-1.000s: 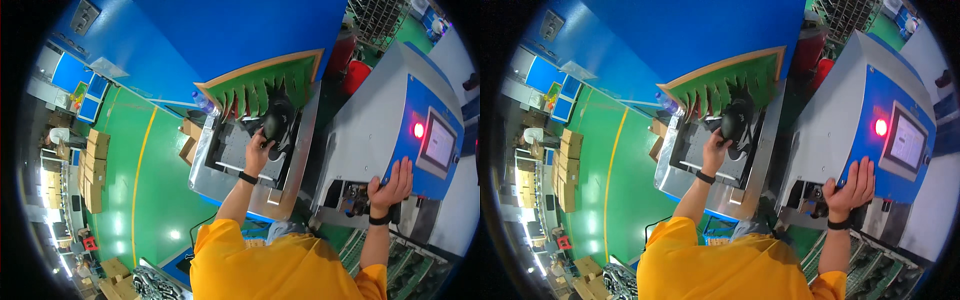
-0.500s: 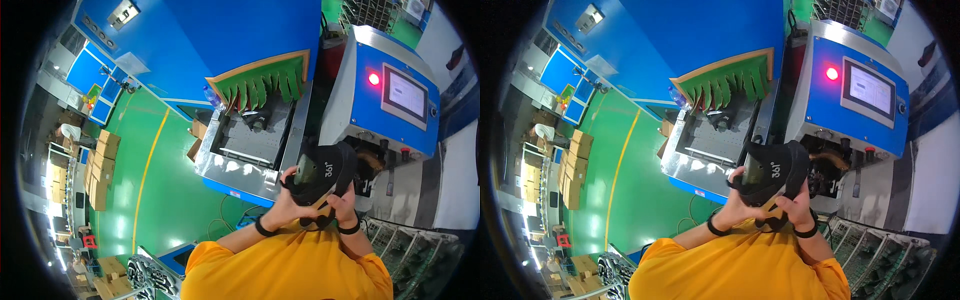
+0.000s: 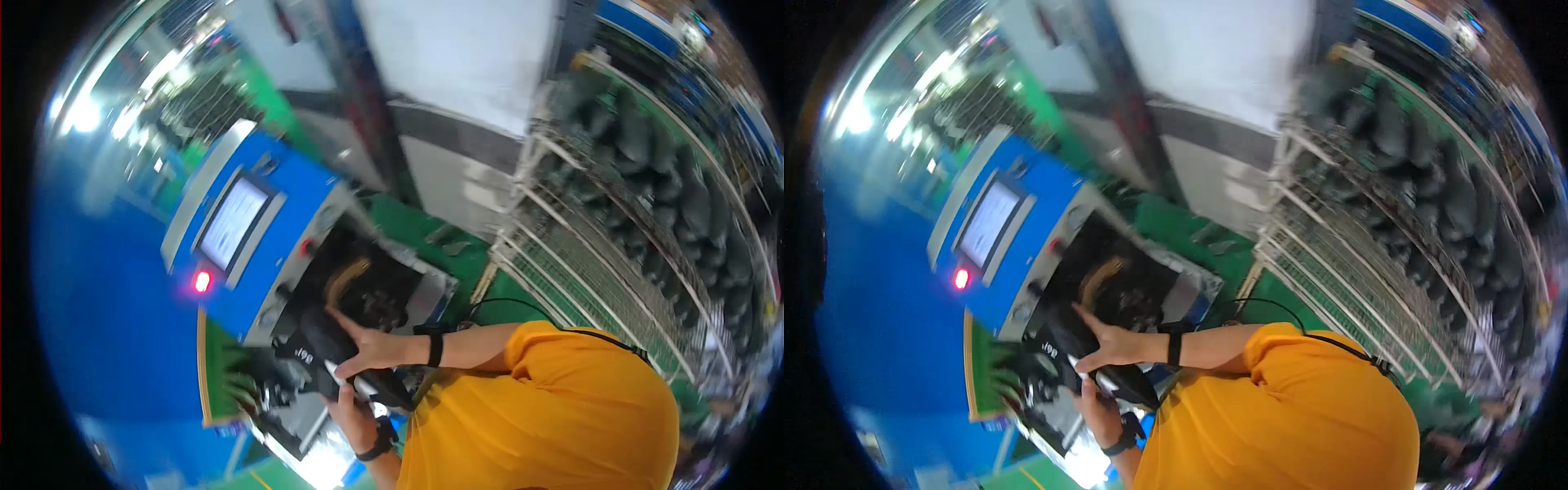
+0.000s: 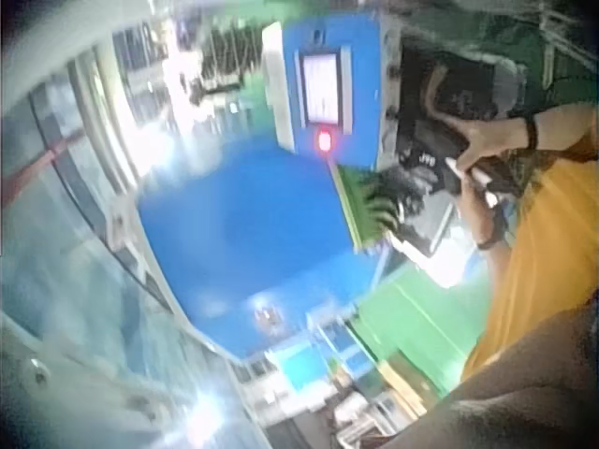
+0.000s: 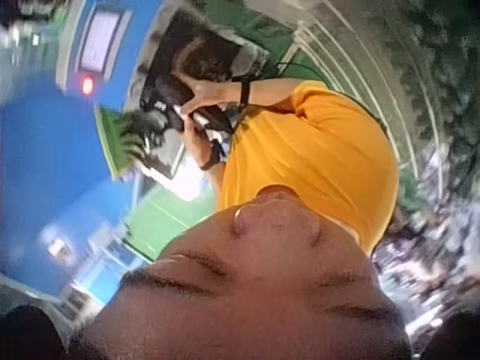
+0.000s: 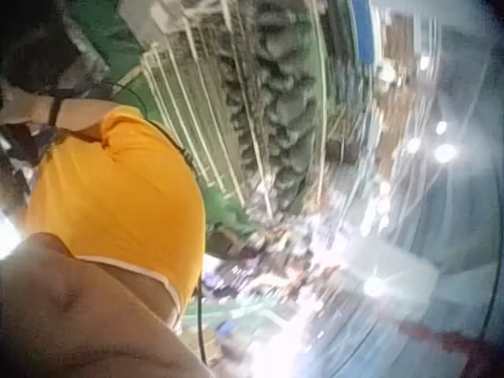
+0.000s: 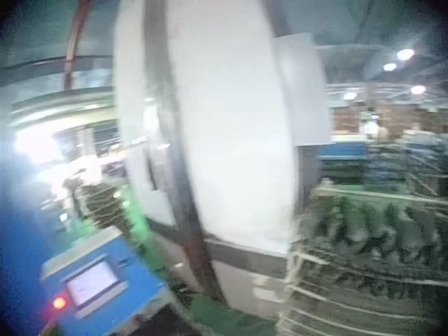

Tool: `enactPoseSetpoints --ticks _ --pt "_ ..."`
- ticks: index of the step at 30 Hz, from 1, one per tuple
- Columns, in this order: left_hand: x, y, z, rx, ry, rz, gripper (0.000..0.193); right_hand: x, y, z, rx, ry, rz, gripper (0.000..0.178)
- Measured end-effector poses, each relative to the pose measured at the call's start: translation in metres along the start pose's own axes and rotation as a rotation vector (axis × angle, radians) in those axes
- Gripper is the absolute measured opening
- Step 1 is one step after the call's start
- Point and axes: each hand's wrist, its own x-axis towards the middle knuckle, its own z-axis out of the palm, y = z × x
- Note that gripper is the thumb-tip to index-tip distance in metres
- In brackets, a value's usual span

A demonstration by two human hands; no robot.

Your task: Operating shoe lasting and assembly machinery to shape and bond shoe components in a factory.

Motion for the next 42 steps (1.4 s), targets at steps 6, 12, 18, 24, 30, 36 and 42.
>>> enactPoseSetpoints --ticks 6,12,18,24,30,36,42 --pt "0.037 -0.032 -0.001 0.381 -0.166 0.011 0.048 -0.034 -0.033 -0.030 -0.257 0.135 -0.153 0.127" --pt "0.042 -0.032 0.058 0.529 0.076 0.190 0.063 -0.047 -0.065 -0.036 -0.592 0.280 -0.192 0.111" --pt "0.030 -0.032 0.045 1.289 -0.144 0.362 0.052 -0.071 -0.069 -0.059 -0.840 0.183 -0.164 0.101" --pt "0.027 -0.035 0.051 1.341 -0.233 0.599 0.040 -0.087 -0.044 -0.115 0.244 0.255 -0.011 0.081" --pt "0.062 -0.045 0.055 1.206 -0.246 0.701 0.019 -0.116 -0.012 -0.128 0.846 0.279 0.195 0.061" --pt "0.049 -0.042 0.048 0.388 -0.266 -0.460 0.033 -0.101 -0.013 -0.131 0.664 0.205 0.374 0.078" --pt "0.027 -0.030 0.031 0.593 -0.567 -0.533 0.034 -0.110 0.026 -0.152 0.643 0.335 0.492 0.070"
